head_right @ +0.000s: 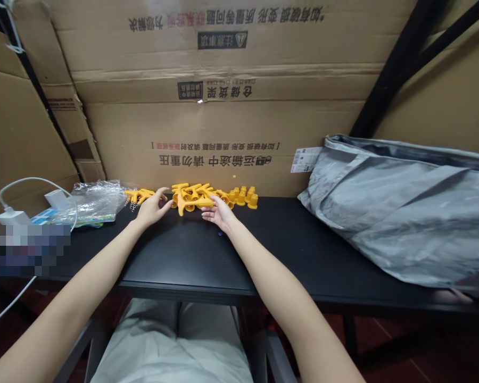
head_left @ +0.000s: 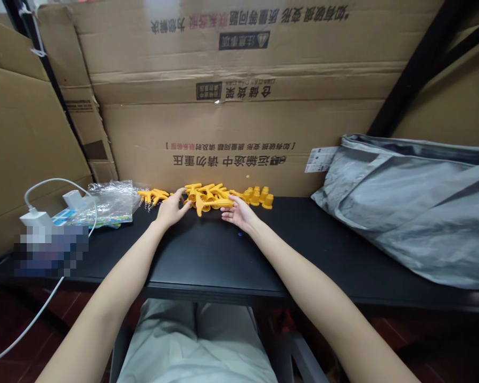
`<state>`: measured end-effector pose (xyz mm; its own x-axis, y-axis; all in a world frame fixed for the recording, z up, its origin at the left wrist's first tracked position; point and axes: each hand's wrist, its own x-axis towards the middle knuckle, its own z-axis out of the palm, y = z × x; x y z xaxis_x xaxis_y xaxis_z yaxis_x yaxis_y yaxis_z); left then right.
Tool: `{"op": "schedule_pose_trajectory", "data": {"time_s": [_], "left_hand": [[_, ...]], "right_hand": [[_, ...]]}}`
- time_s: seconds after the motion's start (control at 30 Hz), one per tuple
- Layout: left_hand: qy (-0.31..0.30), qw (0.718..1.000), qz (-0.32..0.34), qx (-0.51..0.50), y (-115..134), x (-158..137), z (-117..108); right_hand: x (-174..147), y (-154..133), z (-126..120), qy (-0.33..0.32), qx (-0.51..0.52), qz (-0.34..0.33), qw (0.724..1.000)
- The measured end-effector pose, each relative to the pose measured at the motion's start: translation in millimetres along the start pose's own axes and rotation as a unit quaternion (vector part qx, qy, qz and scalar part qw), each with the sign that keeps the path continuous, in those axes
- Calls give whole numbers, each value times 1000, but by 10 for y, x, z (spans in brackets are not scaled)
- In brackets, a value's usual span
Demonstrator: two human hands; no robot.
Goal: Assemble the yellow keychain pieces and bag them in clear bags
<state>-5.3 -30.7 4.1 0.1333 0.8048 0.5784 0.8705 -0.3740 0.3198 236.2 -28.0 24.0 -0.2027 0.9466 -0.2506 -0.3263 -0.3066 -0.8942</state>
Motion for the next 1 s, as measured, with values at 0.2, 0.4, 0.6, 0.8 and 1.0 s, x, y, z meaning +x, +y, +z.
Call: {"op": "schedule_pose_trajectory", "data": {"time_s": [0.2,0.4,0.6,0.8,1.0], "left_hand": [[-39,981,-145,122,-419,21,75],[-114,958,-217,147,-492,-3,99],[-98,954,-231,165,-440,-6,40],[-72,960,-233,138,-414,17,10],[-18,977,-175,122,-298,43,-59]], "right_hand": [[-19,-27,7,32,25,-40,998],[-18,-15,10,42,26,-50,998],[-40,-22,28,55,30,-61,996],[-51,-29,36,69,47,-81,993],[0,-21,1,73,62,-100,990]]}}
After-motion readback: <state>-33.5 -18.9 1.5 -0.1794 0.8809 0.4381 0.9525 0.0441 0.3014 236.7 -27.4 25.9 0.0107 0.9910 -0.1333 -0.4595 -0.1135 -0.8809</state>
